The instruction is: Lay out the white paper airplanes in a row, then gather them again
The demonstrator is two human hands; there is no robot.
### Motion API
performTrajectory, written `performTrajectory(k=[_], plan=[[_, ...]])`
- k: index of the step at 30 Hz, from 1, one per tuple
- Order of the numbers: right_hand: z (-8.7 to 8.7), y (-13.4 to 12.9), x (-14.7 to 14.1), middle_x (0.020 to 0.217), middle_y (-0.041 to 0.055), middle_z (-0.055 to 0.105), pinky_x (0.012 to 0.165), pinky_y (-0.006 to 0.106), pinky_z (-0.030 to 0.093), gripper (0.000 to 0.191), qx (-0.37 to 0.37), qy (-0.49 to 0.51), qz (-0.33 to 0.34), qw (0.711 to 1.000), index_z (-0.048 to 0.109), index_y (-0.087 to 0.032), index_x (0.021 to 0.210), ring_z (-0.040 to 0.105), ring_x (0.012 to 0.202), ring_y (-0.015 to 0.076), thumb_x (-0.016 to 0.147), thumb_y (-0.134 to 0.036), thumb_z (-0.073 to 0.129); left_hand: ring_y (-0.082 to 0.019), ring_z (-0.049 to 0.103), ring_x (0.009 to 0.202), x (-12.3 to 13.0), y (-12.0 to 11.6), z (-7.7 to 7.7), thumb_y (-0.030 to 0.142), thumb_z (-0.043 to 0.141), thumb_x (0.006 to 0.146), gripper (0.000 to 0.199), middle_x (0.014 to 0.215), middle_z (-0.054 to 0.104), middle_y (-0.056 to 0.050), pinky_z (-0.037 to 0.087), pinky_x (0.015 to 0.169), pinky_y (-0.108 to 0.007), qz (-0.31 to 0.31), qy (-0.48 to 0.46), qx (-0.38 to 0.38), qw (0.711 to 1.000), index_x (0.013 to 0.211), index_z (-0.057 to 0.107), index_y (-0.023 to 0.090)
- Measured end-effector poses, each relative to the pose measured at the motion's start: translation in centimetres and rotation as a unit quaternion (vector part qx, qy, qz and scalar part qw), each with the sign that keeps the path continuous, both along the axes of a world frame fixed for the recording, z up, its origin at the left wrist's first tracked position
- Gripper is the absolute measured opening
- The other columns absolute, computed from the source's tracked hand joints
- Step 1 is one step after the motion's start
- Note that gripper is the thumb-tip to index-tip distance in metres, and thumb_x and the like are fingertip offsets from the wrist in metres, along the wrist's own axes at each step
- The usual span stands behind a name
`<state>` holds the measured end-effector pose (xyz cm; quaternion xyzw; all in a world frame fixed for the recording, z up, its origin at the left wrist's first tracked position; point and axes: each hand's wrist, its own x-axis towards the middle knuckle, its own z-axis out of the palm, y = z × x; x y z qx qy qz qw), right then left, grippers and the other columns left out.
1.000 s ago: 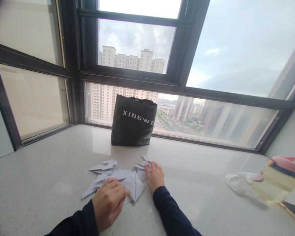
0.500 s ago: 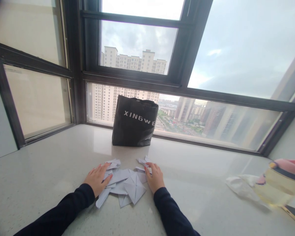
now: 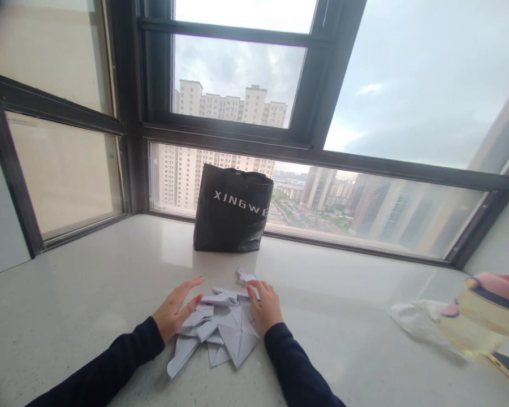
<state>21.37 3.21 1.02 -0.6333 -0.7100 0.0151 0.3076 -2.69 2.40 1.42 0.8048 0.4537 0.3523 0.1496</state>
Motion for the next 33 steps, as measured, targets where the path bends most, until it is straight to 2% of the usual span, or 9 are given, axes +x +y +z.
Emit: performTrajectory(k=[6, 10, 13, 16, 20, 24, 27, 31, 33], plan=[[-0.7, 0.3, 0.6, 0.123, 0.0079, 0.046, 0.094, 0.049, 0.024, 0.045, -0.011, 0.002, -0.043, 0.999, 0.042, -0.019, 0.12, 0.033, 0.118, 0.026, 0.082, -0.039, 0.031, -0.032, 0.024, 0.121, 0.7, -2.3, 1.9, 0.048, 0.029, 0.08, 0.05, 0.132, 0.035, -0.008, 0.011, 0.089, -0.066, 0.138, 0.138, -0.059, 0.979, 0.122, 0.038, 0.021], [-0.9, -0.1, 0.0, 0.121, 0.0011, 0.05, 0.094, 0.059, 0.011, 0.043, -0.046, -0.021, 0.003, 0.999, 0.039, -0.03, 0.121, 0.031, 0.12, 0.0262, 0.082, -0.045, 0.03, -0.037, 0.007, 0.124, 2.1, -4.7, 2.7, 0.067, 0.031, 0.069, 0.077, 0.139, 0.015, -0.007, 0.01, 0.083, -0.071, 0.061, 0.218, -0.107, 0.968, 0.131, 0.022, 0.022], [-0.4, -0.2, -0.1, 0.107, 0.0018, 0.06, 0.094, 0.052, 0.022, 0.039, -0.033, -0.022, 0.024, 0.999, 0.05, -0.029, 0.11, 0.046, 0.107, 0.022, 0.085, -0.041, 0.022, -0.037, 0.001, 0.125, 2.6, -5.1, 2.5, 0.065, 0.044, 0.062, 0.089, 0.14, 0.005, -0.006, 0.015, 0.083, -0.069, -0.017, 0.255, -0.126, 0.959, 0.133, 0.012, 0.023], [0.1, 0.1, 0.1, 0.101, 0.0032, 0.062, 0.09, 0.04, 0.033, 0.042, -0.022, -0.019, 0.023, 0.999, 0.056, -0.025, 0.102, 0.052, 0.098, 0.0183, 0.086, -0.039, 0.02, -0.033, 0.005, 0.126, 2.4, -4.5, 2.0, 0.043, 0.051, 0.066, 0.081, 0.141, 0.004, -0.006, 0.023, 0.087, -0.062, -0.032, 0.272, -0.116, 0.955, 0.133, 0.011, 0.022], [0.0, 0.2, 0.2, 0.123, 0.0068, 0.047, 0.095, 0.048, 0.025, 0.044, -0.011, -0.02, 0.001, 1.0, 0.044, -0.022, 0.118, 0.035, 0.117, 0.023, 0.085, -0.042, 0.024, -0.027, 0.017, 0.125, 1.8, -3.8, 2.0, 0.012, 0.042, 0.065, 0.069, 0.14, 0.011, -0.004, 0.026, 0.09, -0.056, 0.013, 0.278, -0.06, 0.959, 0.131, 0.021, 0.022], [-0.3, -0.1, -0.2, 0.127, 0.0048, 0.043, 0.094, 0.061, 0.009, 0.048, -0.05, -0.031, 0.024, 0.998, 0.029, -0.027, 0.128, 0.025, 0.123, 0.0256, 0.084, -0.045, 0.025, -0.032, 0.013, 0.125, 2.1, -4.7, 2.5, 0.011, 0.042, 0.06, 0.07, 0.139, 0.019, -0.003, 0.011, 0.09, -0.065, 0.024, 0.277, 0.038, 0.96, 0.127, 0.029, 0.024], [0.0, -0.7, -0.9, 0.119, 0.0023, 0.052, 0.096, 0.059, 0.004, 0.044, -0.075, -0.034, 0.074, 0.994, 0.028, -0.03, 0.128, 0.033, 0.119, 0.0215, 0.086, -0.043, 0.023, -0.029, 0.012, 0.125, 3.3, -6.2, 1.9, 0.016, 0.046, 0.063, 0.062, 0.138, 0.023, -0.002, 0.004, 0.096, -0.058, -0.035, 0.247, 0.16, 0.955, 0.124, 0.035, 0.023], [0.4, -1.2, -2.0, 0.104, 0.0013, 0.062, 0.098, 0.05, 0.016, 0.039, -0.039, -0.001, 0.167, 0.985, 0.037, -0.029, 0.123, 0.047, 0.107, 0.0169, 0.088, -0.037, 0.02, -0.019, 0.023, 0.122, 4.8, -7.6, -0.4, 0.039, 0.039, 0.08, 0.041, 0.132, 0.036, 0.003, 0.003, 0.102, -0.043, -0.163, 0.229, 0.278, 0.918, 0.12, 0.039, 0.027], [0.4, -1.1, -2.1, 0.102, 0.0017, 0.062, 0.095, 0.042, 0.027, 0.039, 0.0, 0.023, 0.161, 0.987, 0.047, -0.026, 0.115, 0.051, 0.102, 0.016, 0.088, -0.036, 0.02, -0.02, 0.026, 0.12, 4.9, -7.3, -1.3, 0.047, 0.035, 0.082, 0.043, 0.13, 0.039, 0.004, 0.004, 0.102, -0.044, -0.176, 0.234, 0.28, 0.914, 0.12, 0.038, 0.029]])
